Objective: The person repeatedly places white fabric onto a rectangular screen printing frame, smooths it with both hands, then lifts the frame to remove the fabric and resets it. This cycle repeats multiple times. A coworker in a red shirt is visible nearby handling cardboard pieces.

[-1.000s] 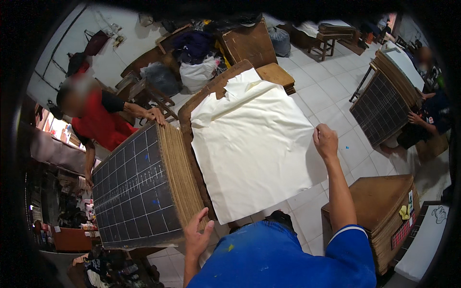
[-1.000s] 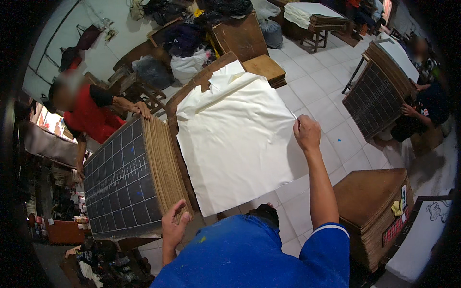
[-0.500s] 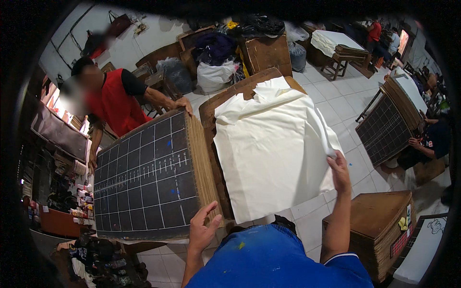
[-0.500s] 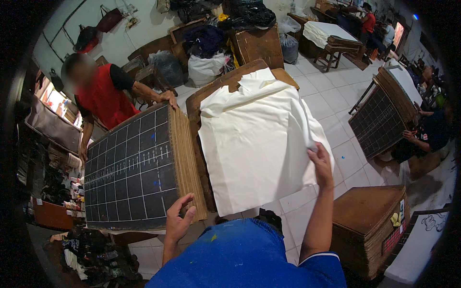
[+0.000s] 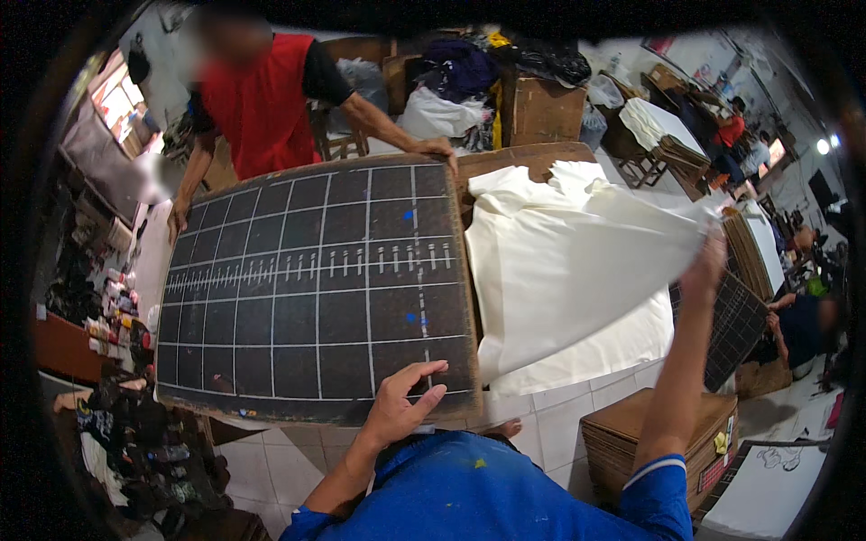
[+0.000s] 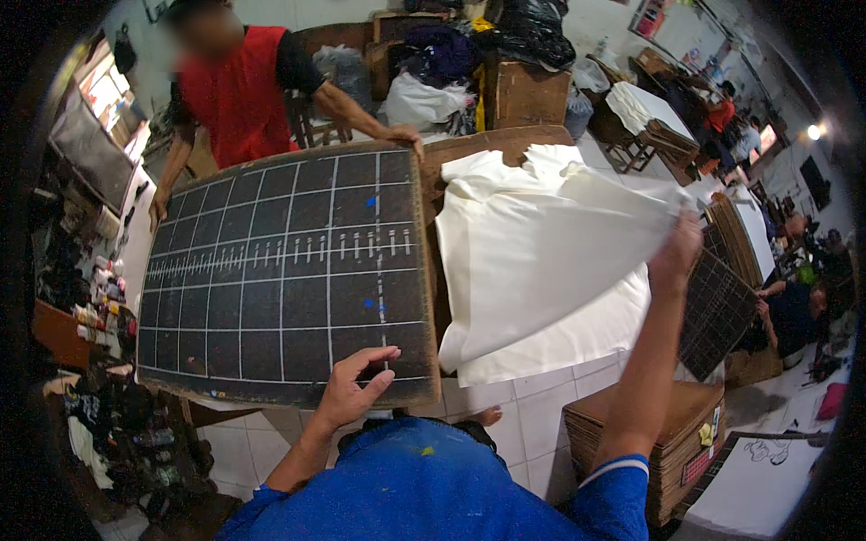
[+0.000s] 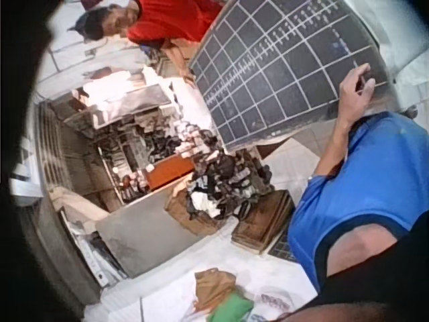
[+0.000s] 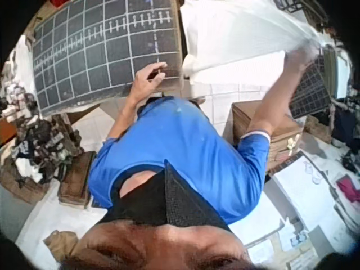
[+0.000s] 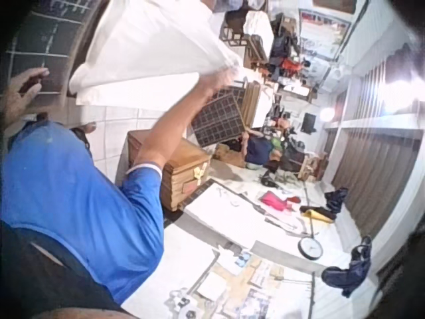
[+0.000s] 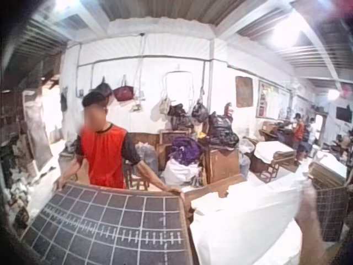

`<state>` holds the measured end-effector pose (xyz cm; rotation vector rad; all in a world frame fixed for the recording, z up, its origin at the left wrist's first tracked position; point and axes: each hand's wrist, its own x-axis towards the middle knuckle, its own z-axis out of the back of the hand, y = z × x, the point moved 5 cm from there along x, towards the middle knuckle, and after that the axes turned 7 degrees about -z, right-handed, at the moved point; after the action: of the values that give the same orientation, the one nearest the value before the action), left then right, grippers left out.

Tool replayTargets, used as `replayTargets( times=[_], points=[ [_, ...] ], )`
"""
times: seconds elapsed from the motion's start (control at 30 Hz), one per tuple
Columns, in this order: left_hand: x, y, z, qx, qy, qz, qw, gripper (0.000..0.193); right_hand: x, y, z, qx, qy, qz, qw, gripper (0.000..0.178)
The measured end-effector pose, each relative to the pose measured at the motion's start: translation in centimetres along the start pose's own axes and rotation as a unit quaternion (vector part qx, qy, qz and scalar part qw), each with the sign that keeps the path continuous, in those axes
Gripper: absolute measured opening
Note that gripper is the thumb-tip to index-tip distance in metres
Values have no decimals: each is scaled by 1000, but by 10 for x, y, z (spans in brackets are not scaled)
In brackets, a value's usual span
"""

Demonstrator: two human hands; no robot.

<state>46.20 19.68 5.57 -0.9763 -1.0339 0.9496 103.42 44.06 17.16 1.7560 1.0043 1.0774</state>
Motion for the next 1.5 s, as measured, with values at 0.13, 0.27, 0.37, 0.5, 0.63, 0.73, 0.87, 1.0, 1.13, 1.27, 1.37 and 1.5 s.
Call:
replayTargets(
  times=[0.13,0.27,0.37,0.5,0.63,0.73,0.87,1.0,1.13,1.27,1.37,1.5],
  points=[
    [-13,9,20,-32,-10,10,999,40,-68,128,48,-110,-55,117,986,39],
    [-13,-4,19,-26,23,-25,999,40,-228,265,22,-628,-100,505,584,69],
    [-7,-35,-2,-33,97,-65,993,44,-328,313,26,-474,-205,432,739,69],
    [-8,-121,-56,-94,144,-270,947,64,-435,313,-15,-403,-228,394,794,57],
    [-51,-214,-121,-149,180,-441,867,92,-495,274,-91,-407,-24,366,837,38],
    [-97,-242,-163,-175,247,-453,838,70,-524,264,-125,-451,51,391,801,37],
    [-157,-231,-197,-192,323,-350,858,38,-560,265,-128,-473,75,296,827,31],
    [-201,-199,-190,-133,302,-322,888,29,-587,251,-133,-476,121,242,837,22],
    [-230,-147,-167,-40,273,-243,930,33,-601,255,-164,-424,241,269,830,22],
    [-251,-83,-135,91,157,-198,963,35,-604,277,-198,-298,372,331,815,23],
    [-266,-35,-92,180,73,-136,972,33,-603,291,-214,-280,441,396,755,26],
    [-297,9,-6,217,-90,-76,969,27,-587,307,-218,-226,404,444,767,20]
  ],
)
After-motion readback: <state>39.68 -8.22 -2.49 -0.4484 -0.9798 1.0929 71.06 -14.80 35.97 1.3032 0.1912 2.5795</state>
